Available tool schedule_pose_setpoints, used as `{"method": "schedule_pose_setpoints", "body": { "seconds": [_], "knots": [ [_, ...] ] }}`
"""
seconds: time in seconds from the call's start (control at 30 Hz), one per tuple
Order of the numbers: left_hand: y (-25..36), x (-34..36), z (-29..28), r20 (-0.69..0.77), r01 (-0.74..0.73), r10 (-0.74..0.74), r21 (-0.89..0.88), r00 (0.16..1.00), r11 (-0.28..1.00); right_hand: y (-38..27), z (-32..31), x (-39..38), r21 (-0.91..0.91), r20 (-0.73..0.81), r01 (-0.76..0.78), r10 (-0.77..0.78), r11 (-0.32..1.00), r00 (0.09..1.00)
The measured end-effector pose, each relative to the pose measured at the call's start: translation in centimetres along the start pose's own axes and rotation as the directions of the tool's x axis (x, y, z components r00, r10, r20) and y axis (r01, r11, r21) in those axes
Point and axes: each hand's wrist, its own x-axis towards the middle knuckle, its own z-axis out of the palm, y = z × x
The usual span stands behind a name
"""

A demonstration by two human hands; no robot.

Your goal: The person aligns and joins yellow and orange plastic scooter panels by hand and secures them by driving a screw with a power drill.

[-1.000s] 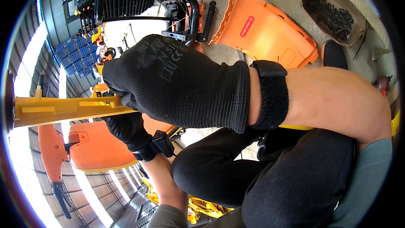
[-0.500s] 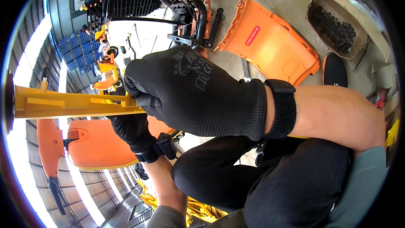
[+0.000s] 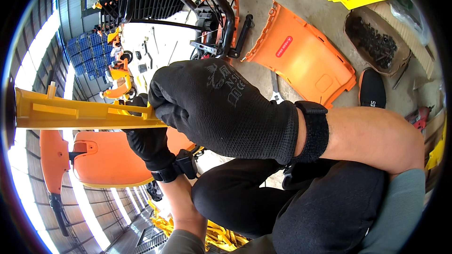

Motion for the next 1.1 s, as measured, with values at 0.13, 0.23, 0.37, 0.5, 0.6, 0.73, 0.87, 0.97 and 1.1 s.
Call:
{"method": "schedule_pose_setpoints", "body": {
  "seconds": [0.13, 0.23, 0.37, 0.5, 0.6, 0.73, 0.87, 0.97, 1.1],
  "knots": [
    [0.2, 0.0, 0.9, -0.004, 0.005, -0.005, -0.073, 1.0, 0.997, -0.3, -0.1, 0.1, 0.237, 0.071, -0.231, 0.221, 0.944, 0.973],
    [0.0, 0.1, 0.5, 0.024, -0.007, 0.008, -0.047, 1.0, 0.999, -0.2, -0.3, 0.1, 0.327, 0.148, -0.382, 0.353, 0.864, 0.924],
    [0.0, 0.2, 0.1, 0.073, -0.024, 0.029, -0.066, 0.997, 0.997, -0.8, -0.9, 0.7, 0.372, 0.288, -0.572, 0.495, 0.731, 0.82],
    [-0.1, 0.4, -0.5, 0.125, -0.048, 0.05, -0.014, 0.991, 0.999, -0.3, -0.7, 0.7, 0.477, 0.274, -0.59, 0.528, 0.651, 0.804],
    [-0.1, 0.2, 0.1, 0.105, -0.029, 0.037, -0.081, 0.994, 0.996, -0.1, -0.7, 0.7, 0.483, 0.274, -0.58, 0.517, 0.656, 0.811],
    [-0.2, -0.1, 0.2, 0.054, -0.04, 0.043, -0.05, 0.998, 0.998, 0.0, -0.5, 0.3, 0.468, 0.256, -0.547, 0.486, 0.694, 0.835],
    [-0.2, -0.3, 0.5, -0.016, -0.04, 0.039, -0.002, 0.999, 0.999, 0.1, -0.3, 0.1, 0.522, 0.247, -0.515, 0.457, 0.68, 0.854],
    [-0.5, -0.3, -0.2, -0.016, -0.03, 0.03, -0.01, 0.999, 0.999, 0.5, -0.2, -0.1, 0.514, 0.226, -0.475, 0.422, 0.714, 0.878],
    [-0.6, -0.4, -0.4, -0.021, -0.032, 0.032, 0.035, 0.999, 0.999, 0.4, -0.2, -0.1, 0.535, 0.239, -0.494, 0.438, 0.686, 0.867]
  ]
}}
